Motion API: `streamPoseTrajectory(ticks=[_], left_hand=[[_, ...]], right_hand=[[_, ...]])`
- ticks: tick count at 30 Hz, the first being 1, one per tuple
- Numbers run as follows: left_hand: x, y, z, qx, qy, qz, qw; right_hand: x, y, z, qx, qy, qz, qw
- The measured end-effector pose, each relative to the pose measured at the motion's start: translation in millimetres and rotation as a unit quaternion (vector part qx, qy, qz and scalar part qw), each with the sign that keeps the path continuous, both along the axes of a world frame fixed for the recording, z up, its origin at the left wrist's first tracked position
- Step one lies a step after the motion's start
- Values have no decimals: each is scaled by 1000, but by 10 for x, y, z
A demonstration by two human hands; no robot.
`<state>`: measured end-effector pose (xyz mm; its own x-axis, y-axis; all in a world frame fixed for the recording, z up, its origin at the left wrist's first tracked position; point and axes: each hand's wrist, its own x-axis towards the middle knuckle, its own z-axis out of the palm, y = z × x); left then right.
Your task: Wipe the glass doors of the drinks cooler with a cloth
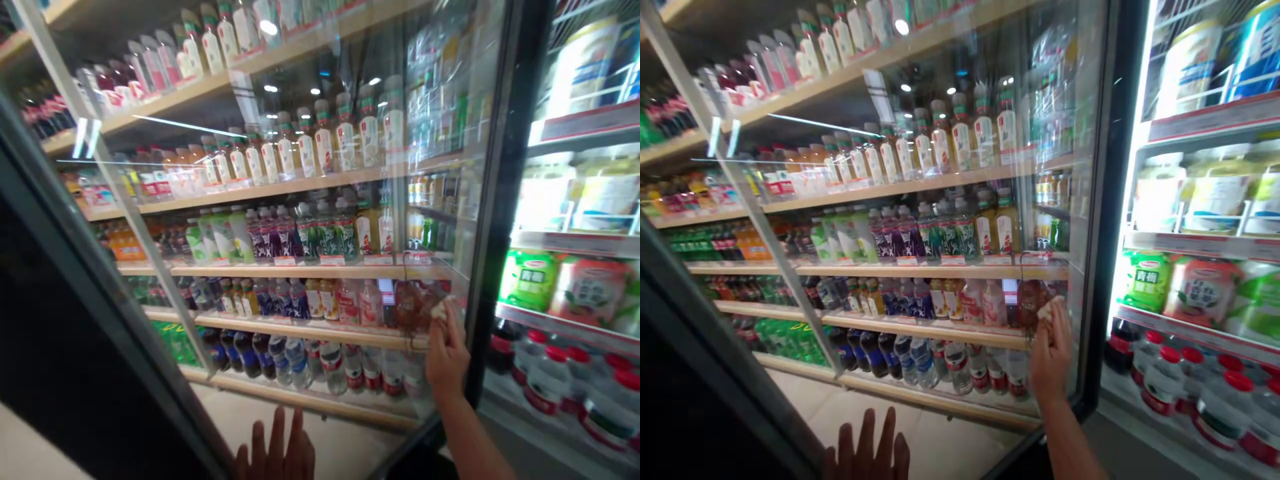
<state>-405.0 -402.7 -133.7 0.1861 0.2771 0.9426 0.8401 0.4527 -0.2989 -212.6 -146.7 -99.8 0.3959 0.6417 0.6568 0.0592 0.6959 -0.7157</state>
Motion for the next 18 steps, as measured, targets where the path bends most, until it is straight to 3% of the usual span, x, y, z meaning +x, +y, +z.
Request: streamPoseTrajectory(ticks=[4, 6, 8, 13, 15, 18], left_hand=[[96, -6, 37, 0, -49, -16, 999], [164, -17, 52, -2, -66, -20, 998], [235, -34, 71, -5, -87, -29, 996], [340, -69, 233, 22, -70, -32, 997], [331, -61, 358, 19, -47, -16, 999], [285, -28, 527, 9, -42, 10, 999]], right_hand=[[83, 103, -125, -177, 150, 33, 972], [71, 61, -94, -210, 164, 40, 963], [11, -55, -24, -197, 131, 37, 971], [-316, -706, 149, 10, -48, 36, 998], [-458, -1052, 159, 111, -122, 63, 984], [-602, -1471, 93, 247, -225, 130, 934]])
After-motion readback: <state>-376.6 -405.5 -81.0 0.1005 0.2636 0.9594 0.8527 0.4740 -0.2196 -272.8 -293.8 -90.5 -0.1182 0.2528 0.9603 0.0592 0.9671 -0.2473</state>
